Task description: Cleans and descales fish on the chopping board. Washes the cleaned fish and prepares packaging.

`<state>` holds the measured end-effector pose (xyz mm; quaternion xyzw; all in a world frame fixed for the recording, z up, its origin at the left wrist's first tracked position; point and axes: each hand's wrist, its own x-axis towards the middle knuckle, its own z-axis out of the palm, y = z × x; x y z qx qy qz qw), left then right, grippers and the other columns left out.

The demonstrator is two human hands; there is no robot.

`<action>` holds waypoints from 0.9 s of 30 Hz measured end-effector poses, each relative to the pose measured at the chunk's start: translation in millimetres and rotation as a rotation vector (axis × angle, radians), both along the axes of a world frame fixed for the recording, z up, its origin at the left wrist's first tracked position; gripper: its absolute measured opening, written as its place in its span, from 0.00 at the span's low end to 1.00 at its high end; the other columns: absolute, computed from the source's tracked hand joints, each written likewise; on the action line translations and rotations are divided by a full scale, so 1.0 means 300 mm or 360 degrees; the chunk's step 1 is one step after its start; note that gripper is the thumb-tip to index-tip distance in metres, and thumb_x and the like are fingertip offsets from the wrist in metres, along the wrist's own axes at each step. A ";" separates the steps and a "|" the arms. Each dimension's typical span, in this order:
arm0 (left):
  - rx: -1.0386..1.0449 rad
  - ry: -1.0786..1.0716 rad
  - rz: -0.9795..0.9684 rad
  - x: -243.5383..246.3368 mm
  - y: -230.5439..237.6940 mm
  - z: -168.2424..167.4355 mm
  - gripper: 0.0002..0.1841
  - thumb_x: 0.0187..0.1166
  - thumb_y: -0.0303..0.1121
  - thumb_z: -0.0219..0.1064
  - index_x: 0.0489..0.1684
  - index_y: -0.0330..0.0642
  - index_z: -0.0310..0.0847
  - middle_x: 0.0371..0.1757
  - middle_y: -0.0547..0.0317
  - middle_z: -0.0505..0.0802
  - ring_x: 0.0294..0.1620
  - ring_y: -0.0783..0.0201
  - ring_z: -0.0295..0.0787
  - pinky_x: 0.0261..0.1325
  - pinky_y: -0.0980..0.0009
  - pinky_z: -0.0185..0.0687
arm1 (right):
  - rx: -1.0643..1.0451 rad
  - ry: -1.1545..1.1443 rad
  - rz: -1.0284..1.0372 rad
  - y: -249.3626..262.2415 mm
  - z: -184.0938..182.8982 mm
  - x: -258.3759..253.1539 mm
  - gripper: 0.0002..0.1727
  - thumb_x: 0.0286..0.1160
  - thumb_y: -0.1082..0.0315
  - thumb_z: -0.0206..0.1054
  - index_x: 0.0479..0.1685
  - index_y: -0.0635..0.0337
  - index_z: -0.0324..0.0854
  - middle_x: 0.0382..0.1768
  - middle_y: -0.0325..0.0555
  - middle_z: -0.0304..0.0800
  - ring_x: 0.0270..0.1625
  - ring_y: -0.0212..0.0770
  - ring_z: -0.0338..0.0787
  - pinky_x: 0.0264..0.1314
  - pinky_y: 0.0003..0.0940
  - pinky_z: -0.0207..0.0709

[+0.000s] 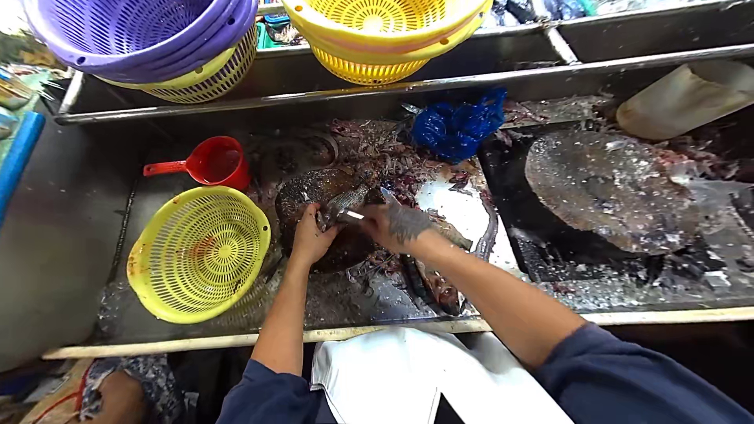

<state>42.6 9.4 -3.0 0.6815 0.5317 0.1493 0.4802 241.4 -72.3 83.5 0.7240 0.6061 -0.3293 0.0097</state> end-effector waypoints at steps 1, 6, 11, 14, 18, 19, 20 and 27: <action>0.0048 -0.0053 0.0040 0.000 -0.005 0.003 0.36 0.67 0.36 0.83 0.76 0.39 0.72 0.59 0.46 0.91 0.54 0.56 0.93 0.61 0.53 0.90 | 0.0027 -0.0059 -0.0048 0.004 -0.007 0.007 0.20 0.89 0.46 0.54 0.60 0.46 0.86 0.50 0.53 0.93 0.56 0.58 0.93 0.55 0.66 0.83; 0.0269 -0.0037 0.0161 0.023 -0.015 0.043 0.32 0.60 0.28 0.79 0.71 0.42 0.78 0.52 0.51 0.95 0.53 0.58 0.94 0.59 0.51 0.90 | -0.0002 -0.0171 0.0009 -0.049 0.097 -0.100 0.25 0.92 0.46 0.47 0.74 0.45 0.78 0.55 0.56 0.93 0.59 0.62 0.92 0.58 0.65 0.83; 0.0354 0.0105 0.0182 0.031 -0.020 0.069 0.32 0.59 0.30 0.82 0.68 0.41 0.79 0.51 0.50 0.95 0.51 0.54 0.95 0.58 0.47 0.90 | -0.0029 -0.0221 0.0043 -0.064 0.125 -0.103 0.23 0.92 0.46 0.46 0.70 0.46 0.79 0.53 0.55 0.93 0.58 0.60 0.93 0.56 0.63 0.84; 0.0397 0.0069 0.0201 0.045 -0.029 0.061 0.31 0.62 0.35 0.84 0.67 0.38 0.79 0.52 0.49 0.95 0.52 0.56 0.95 0.60 0.50 0.90 | 0.0093 -0.0286 -0.0102 -0.053 0.094 -0.071 0.21 0.91 0.47 0.49 0.65 0.45 0.81 0.47 0.53 0.94 0.53 0.59 0.94 0.51 0.62 0.84; 0.0368 0.0195 0.0175 0.046 -0.033 0.064 0.31 0.60 0.36 0.84 0.66 0.39 0.79 0.50 0.51 0.96 0.51 0.56 0.95 0.61 0.51 0.89 | -0.0030 -0.0238 -0.0055 -0.065 0.110 -0.086 0.23 0.93 0.47 0.46 0.71 0.47 0.78 0.55 0.56 0.92 0.60 0.60 0.92 0.58 0.61 0.84; 0.0376 0.0190 0.0189 0.045 -0.034 0.058 0.31 0.60 0.36 0.84 0.66 0.37 0.80 0.50 0.50 0.96 0.52 0.56 0.95 0.61 0.51 0.89 | -0.0004 -0.0212 -0.0059 -0.063 0.099 -0.070 0.23 0.93 0.47 0.47 0.71 0.46 0.79 0.54 0.55 0.92 0.60 0.59 0.92 0.58 0.62 0.84; 0.0383 0.0156 0.0210 0.043 -0.037 0.050 0.32 0.61 0.36 0.84 0.66 0.36 0.80 0.50 0.49 0.95 0.52 0.56 0.95 0.62 0.52 0.89 | 0.0035 -0.0185 -0.0098 -0.059 0.079 -0.053 0.23 0.92 0.47 0.49 0.71 0.46 0.80 0.54 0.55 0.93 0.59 0.60 0.92 0.58 0.63 0.84; 0.0328 0.0279 0.0218 0.033 -0.031 0.055 0.33 0.61 0.36 0.85 0.68 0.36 0.79 0.51 0.46 0.95 0.52 0.53 0.94 0.62 0.48 0.88 | 0.0082 -0.0222 -0.0059 -0.060 0.049 -0.077 0.23 0.93 0.47 0.49 0.75 0.43 0.78 0.55 0.58 0.92 0.54 0.64 0.93 0.51 0.64 0.85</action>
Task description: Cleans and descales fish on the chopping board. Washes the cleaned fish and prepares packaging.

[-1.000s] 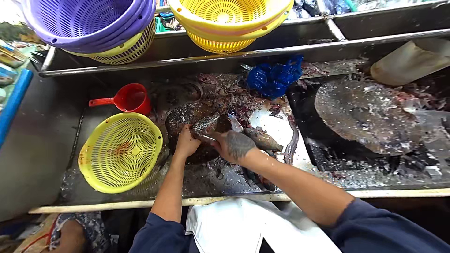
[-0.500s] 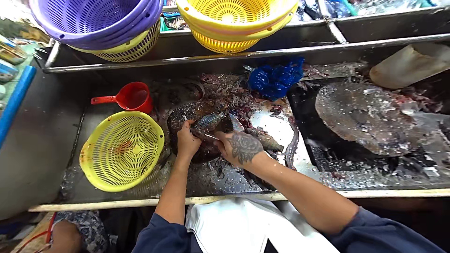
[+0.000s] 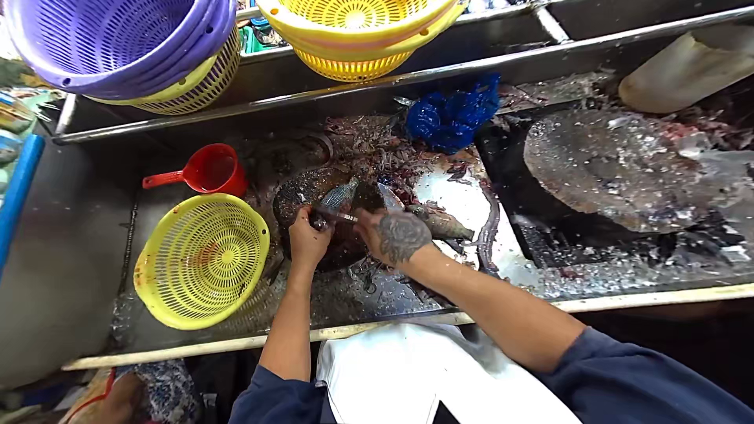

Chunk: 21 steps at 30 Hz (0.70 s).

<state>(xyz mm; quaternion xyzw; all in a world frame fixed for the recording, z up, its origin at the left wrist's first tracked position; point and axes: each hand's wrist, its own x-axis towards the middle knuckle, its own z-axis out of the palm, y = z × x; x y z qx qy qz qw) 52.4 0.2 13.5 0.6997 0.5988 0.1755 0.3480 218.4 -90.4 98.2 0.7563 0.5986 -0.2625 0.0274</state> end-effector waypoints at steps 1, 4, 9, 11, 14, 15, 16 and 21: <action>-0.0012 0.0021 0.0003 0.004 -0.002 0.007 0.33 0.62 0.37 0.86 0.67 0.36 0.80 0.50 0.46 0.95 0.52 0.53 0.94 0.62 0.48 0.88 | 0.0027 -0.0031 -0.0018 0.008 -0.007 0.008 0.22 0.92 0.47 0.49 0.73 0.42 0.78 0.53 0.56 0.92 0.52 0.63 0.93 0.49 0.63 0.85; -0.0003 0.0062 -0.0017 0.013 0.001 0.013 0.29 0.61 0.37 0.85 0.62 0.38 0.81 0.46 0.48 0.95 0.48 0.54 0.95 0.58 0.48 0.89 | -0.0036 -0.0037 0.0049 0.010 0.022 -0.001 0.23 0.94 0.48 0.47 0.75 0.46 0.76 0.53 0.57 0.91 0.54 0.62 0.93 0.52 0.61 0.85; 0.0121 0.0096 -0.0030 0.023 -0.014 0.001 0.30 0.64 0.43 0.85 0.62 0.37 0.82 0.46 0.50 0.96 0.49 0.57 0.96 0.59 0.52 0.90 | 0.0153 -0.0093 0.0058 0.038 0.035 0.053 0.19 0.90 0.46 0.52 0.68 0.38 0.81 0.46 0.50 0.92 0.48 0.56 0.94 0.43 0.57 0.86; 0.0137 0.0125 -0.0005 0.034 -0.008 0.024 0.27 0.64 0.42 0.85 0.59 0.38 0.83 0.44 0.50 0.96 0.46 0.56 0.96 0.56 0.50 0.90 | 0.0164 -0.0091 0.0067 0.038 0.035 0.031 0.20 0.90 0.47 0.53 0.71 0.39 0.80 0.47 0.51 0.92 0.46 0.57 0.94 0.42 0.58 0.86; 0.0112 0.0106 0.0009 0.038 0.004 0.039 0.30 0.60 0.33 0.83 0.65 0.36 0.80 0.45 0.47 0.95 0.47 0.51 0.95 0.55 0.46 0.88 | -0.0001 0.0011 0.0147 -0.006 0.058 -0.008 0.22 0.94 0.50 0.49 0.74 0.48 0.76 0.54 0.59 0.90 0.53 0.63 0.93 0.50 0.62 0.85; 0.0126 0.0107 0.0004 0.034 0.007 0.037 0.32 0.59 0.32 0.83 0.67 0.36 0.79 0.46 0.46 0.95 0.48 0.50 0.95 0.57 0.46 0.89 | -0.0044 0.0006 0.0172 -0.015 0.077 -0.007 0.22 0.94 0.50 0.48 0.73 0.47 0.77 0.55 0.58 0.90 0.55 0.63 0.93 0.52 0.62 0.85; 0.0146 0.0103 0.0003 0.031 0.008 0.035 0.32 0.60 0.33 0.83 0.68 0.36 0.79 0.48 0.46 0.96 0.49 0.50 0.95 0.58 0.45 0.89 | -0.0044 0.0001 0.0168 -0.016 0.090 0.003 0.22 0.93 0.49 0.48 0.71 0.46 0.78 0.53 0.57 0.91 0.54 0.62 0.93 0.51 0.62 0.85; 0.0252 0.0145 -0.0047 0.042 0.002 0.018 0.28 0.66 0.40 0.83 0.62 0.37 0.80 0.43 0.47 0.95 0.46 0.50 0.96 0.53 0.45 0.90 | 0.0107 -0.0061 0.0104 0.024 0.045 0.037 0.22 0.92 0.48 0.52 0.77 0.40 0.77 0.52 0.55 0.91 0.49 0.61 0.93 0.46 0.61 0.86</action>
